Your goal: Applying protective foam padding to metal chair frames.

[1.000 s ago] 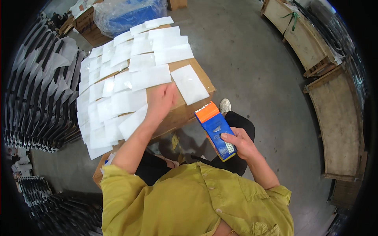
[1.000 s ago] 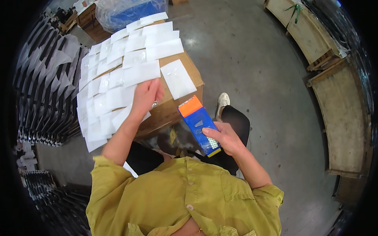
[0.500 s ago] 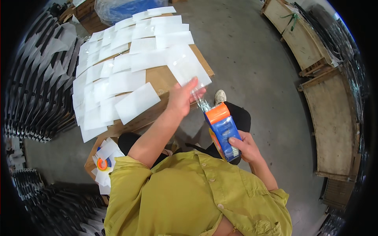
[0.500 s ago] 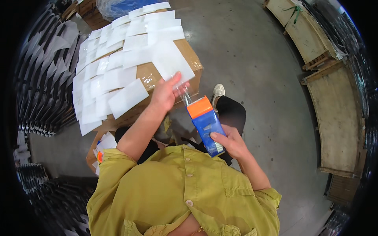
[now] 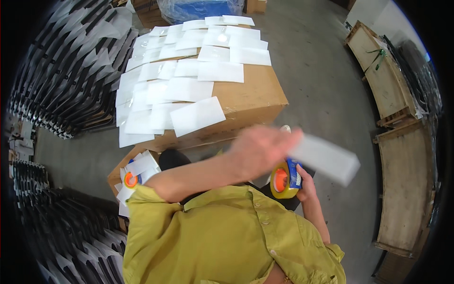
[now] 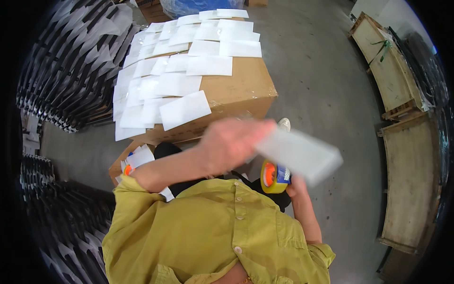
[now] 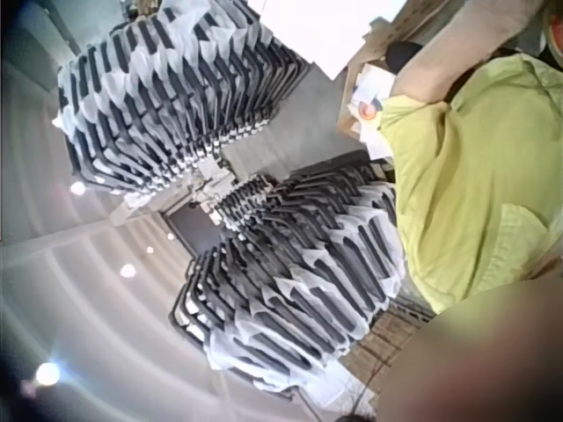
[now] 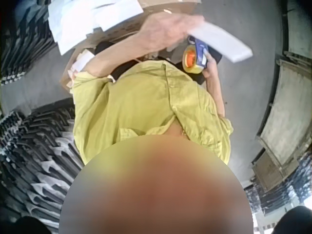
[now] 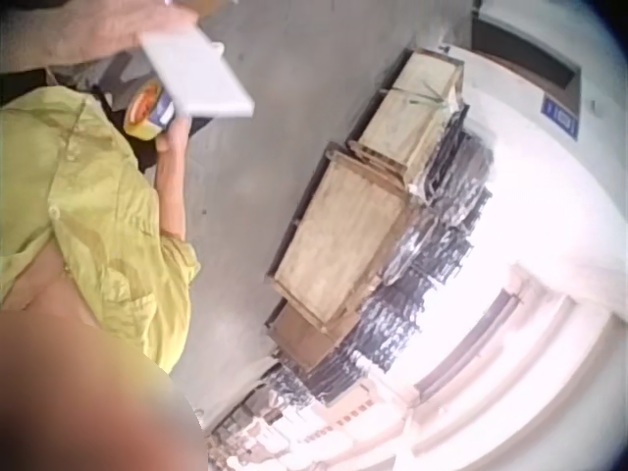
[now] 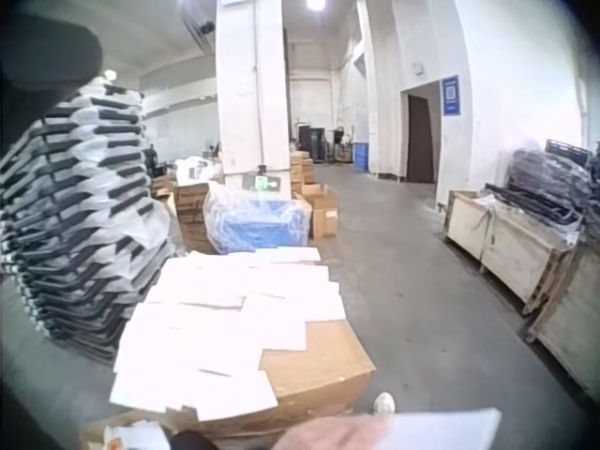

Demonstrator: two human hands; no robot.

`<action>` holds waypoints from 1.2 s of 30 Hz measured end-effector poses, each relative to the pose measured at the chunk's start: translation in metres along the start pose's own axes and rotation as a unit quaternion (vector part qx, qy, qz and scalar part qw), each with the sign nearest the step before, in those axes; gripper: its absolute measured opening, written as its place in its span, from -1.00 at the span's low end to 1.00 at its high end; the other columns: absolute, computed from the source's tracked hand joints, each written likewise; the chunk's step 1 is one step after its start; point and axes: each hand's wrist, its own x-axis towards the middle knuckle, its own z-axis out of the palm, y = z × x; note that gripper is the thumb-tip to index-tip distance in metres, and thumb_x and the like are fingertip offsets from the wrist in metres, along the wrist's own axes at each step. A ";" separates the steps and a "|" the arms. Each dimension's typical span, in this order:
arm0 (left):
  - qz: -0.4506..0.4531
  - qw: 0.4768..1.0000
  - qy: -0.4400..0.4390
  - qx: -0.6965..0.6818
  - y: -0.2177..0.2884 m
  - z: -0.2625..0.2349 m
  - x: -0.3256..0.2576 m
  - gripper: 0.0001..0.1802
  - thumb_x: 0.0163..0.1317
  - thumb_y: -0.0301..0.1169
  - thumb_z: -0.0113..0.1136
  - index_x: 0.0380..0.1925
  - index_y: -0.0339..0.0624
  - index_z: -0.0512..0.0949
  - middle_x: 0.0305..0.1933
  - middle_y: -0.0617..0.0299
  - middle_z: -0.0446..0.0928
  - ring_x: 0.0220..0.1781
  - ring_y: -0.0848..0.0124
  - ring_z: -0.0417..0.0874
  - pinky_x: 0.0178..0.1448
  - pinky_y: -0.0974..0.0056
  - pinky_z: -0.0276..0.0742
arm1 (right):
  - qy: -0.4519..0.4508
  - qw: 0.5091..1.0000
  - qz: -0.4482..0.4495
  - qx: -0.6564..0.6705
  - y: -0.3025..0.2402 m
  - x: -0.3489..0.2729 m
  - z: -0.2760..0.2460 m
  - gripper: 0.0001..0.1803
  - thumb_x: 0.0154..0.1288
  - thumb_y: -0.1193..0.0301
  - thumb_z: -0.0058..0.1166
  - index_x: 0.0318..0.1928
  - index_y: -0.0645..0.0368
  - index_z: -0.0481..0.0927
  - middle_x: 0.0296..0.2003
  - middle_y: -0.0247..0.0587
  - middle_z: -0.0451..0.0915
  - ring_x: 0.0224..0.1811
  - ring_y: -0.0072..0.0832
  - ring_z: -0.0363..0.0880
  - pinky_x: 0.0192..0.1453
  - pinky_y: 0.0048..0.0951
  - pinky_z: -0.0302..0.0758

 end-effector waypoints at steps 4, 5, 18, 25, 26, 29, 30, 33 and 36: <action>-0.097 0.961 -0.094 0.241 -0.044 -0.034 -0.021 -0.49 0.02 -0.33 0.12 0.04 -0.07 0.32 -0.12 -0.03 0.43 -0.12 0.11 0.48 -0.06 0.16 0.42 | -0.031 0.999 0.024 -0.026 -0.007 -0.010 0.007 -0.67 0.20 0.29 -0.06 -0.13 0.29 0.46 -0.27 -0.20 0.55 -0.29 -0.47 0.55 -0.14 -0.45 0.49; -0.096 0.961 -0.095 0.242 -0.057 -0.033 -0.025 -0.49 0.02 -0.33 0.12 0.04 -0.07 0.32 -0.12 -0.03 0.43 -0.12 0.11 0.48 -0.06 0.16 0.42 | -0.040 0.998 0.030 -0.041 -0.005 -0.009 0.003 -0.66 0.20 0.28 -0.05 -0.13 0.30 0.46 -0.28 -0.19 0.55 -0.30 -0.47 0.55 -0.14 -0.45 0.48; -0.282 0.877 -0.103 0.375 -0.148 0.008 -0.062 -0.68 0.10 -0.19 0.02 -0.36 -0.24 0.52 -0.28 0.14 0.38 -0.16 0.21 0.36 0.15 -0.04 0.12 | -0.061 0.989 0.063 -0.119 0.001 -0.010 0.024 -0.59 0.13 0.24 0.03 -0.17 0.38 0.47 -0.32 -0.13 0.56 -0.33 -0.43 0.56 -0.15 -0.46 0.47; -0.331 0.869 -0.091 0.356 -0.133 0.001 -0.054 -0.80 -0.01 -0.35 0.14 -0.39 -0.21 0.53 -0.03 0.17 0.37 0.16 0.17 0.20 0.24 -0.10 -0.10 | -0.044 0.989 0.051 -0.135 0.010 -0.006 0.023 -0.61 0.15 0.25 0.01 -0.22 0.41 0.47 -0.38 -0.13 0.56 -0.40 -0.45 0.56 -0.24 -0.48 0.50; -0.254 0.918 0.008 0.304 -0.124 -0.004 -0.057 -0.82 -0.05 -0.39 0.17 -0.41 -0.21 0.53 -0.04 0.16 0.38 0.11 0.17 0.25 0.19 -0.03 0.02 | -0.044 0.989 0.052 -0.135 0.010 -0.003 0.023 -0.61 0.15 0.26 0.01 -0.22 0.41 0.47 -0.38 -0.12 0.56 -0.41 -0.44 0.57 -0.26 -0.47 0.51; -0.104 0.966 0.141 0.190 -0.079 -0.035 -0.088 -0.83 -0.12 -0.49 0.22 -0.44 -0.23 0.52 -0.19 0.13 0.47 -0.16 0.21 0.48 -0.09 0.24 0.38 | -0.033 0.984 0.072 -0.157 0.009 0.004 0.029 -0.62 0.15 0.24 0.02 -0.21 0.36 0.47 -0.40 -0.13 0.56 -0.44 -0.42 0.57 -0.29 -0.44 0.53; -0.123 0.962 0.142 0.199 -0.064 -0.041 -0.113 -0.83 -0.12 -0.49 0.22 -0.44 -0.23 0.52 -0.19 0.13 0.47 -0.16 0.21 0.48 -0.09 0.24 0.38 | -0.035 0.982 0.078 -0.166 0.011 0.008 0.033 -0.62 0.15 0.23 0.02 -0.20 0.34 0.47 -0.40 -0.13 0.56 -0.44 -0.41 0.57 -0.30 -0.43 0.53; -0.248 0.938 0.152 0.188 -0.038 -0.058 -0.204 -0.83 -0.10 -0.48 0.22 -0.43 -0.18 0.51 -0.33 0.22 0.52 -0.38 0.30 0.53 -0.28 0.32 0.44 | -0.040 0.978 0.112 -0.173 0.015 0.009 0.042 -0.60 0.17 0.23 -0.01 -0.11 0.30 0.43 -0.34 -0.18 0.56 -0.39 -0.42 0.57 -0.24 -0.43 0.52; -0.445 0.842 0.180 0.246 -0.031 -0.061 -0.323 -0.78 -0.07 -0.44 0.23 -0.36 -0.22 0.50 -0.34 0.16 0.52 -0.41 0.27 0.53 -0.30 0.29 0.45 | -0.049 0.970 0.135 -0.197 0.015 0.004 0.043 -0.59 0.22 0.23 -0.08 -0.04 0.27 0.39 -0.25 -0.20 0.55 -0.28 -0.43 0.56 -0.15 -0.43 0.50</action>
